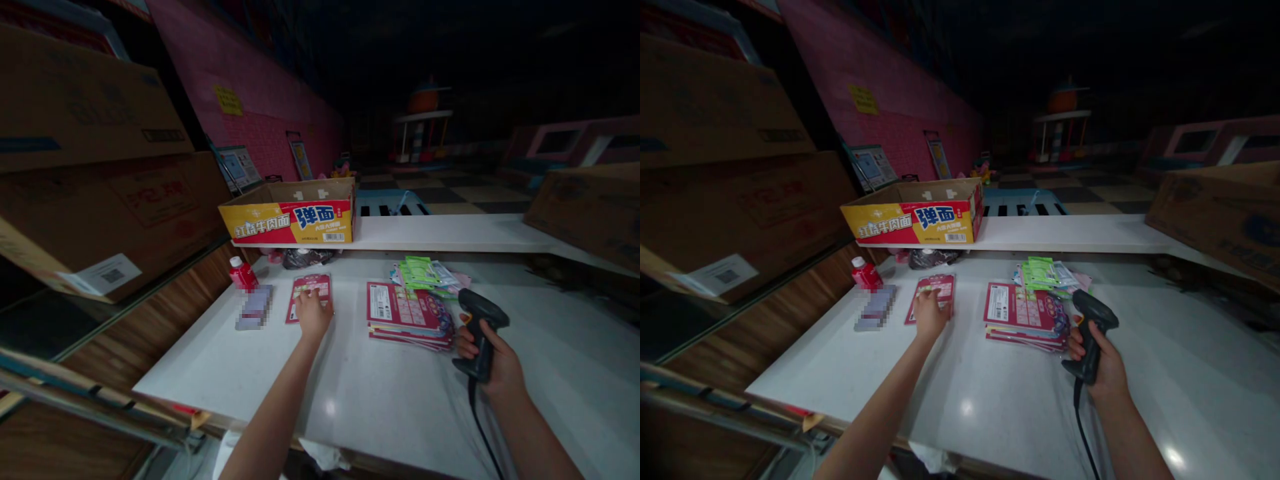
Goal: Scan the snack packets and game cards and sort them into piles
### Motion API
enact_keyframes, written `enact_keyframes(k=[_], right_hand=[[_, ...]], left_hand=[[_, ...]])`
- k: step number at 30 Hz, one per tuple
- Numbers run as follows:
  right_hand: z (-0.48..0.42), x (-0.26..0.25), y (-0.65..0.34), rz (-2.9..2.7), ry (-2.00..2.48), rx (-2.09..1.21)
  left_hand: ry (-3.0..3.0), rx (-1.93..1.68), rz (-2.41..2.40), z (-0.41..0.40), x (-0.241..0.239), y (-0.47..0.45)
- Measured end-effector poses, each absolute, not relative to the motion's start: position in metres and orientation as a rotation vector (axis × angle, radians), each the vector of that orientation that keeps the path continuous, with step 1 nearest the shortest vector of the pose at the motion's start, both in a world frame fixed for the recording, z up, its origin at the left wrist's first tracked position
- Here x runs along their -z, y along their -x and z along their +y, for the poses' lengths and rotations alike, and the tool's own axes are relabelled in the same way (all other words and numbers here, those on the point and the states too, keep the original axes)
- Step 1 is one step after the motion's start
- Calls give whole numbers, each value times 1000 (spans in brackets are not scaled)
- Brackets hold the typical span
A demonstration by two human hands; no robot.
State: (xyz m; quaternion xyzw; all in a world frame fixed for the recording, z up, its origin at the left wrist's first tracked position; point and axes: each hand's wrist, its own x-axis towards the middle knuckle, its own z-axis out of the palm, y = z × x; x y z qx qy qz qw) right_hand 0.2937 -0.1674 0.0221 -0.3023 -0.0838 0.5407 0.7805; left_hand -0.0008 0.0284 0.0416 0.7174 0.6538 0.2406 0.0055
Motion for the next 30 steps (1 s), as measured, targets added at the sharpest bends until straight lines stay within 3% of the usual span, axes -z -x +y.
enact_keyframes(k=[7, 23, 30], right_hand=[[-169, -23, -291, -176, 693, -1184], [-169, -20, -292, -212, 724, -1175], [-168, -20, -293, -204, 685, -1204]], left_hand=[[-2005, -604, 2456, 28, -28, 31], [-1951, -956, 2226, 28, -21, 45], [-1578, -1088, 2019, 51, -27, 68]])
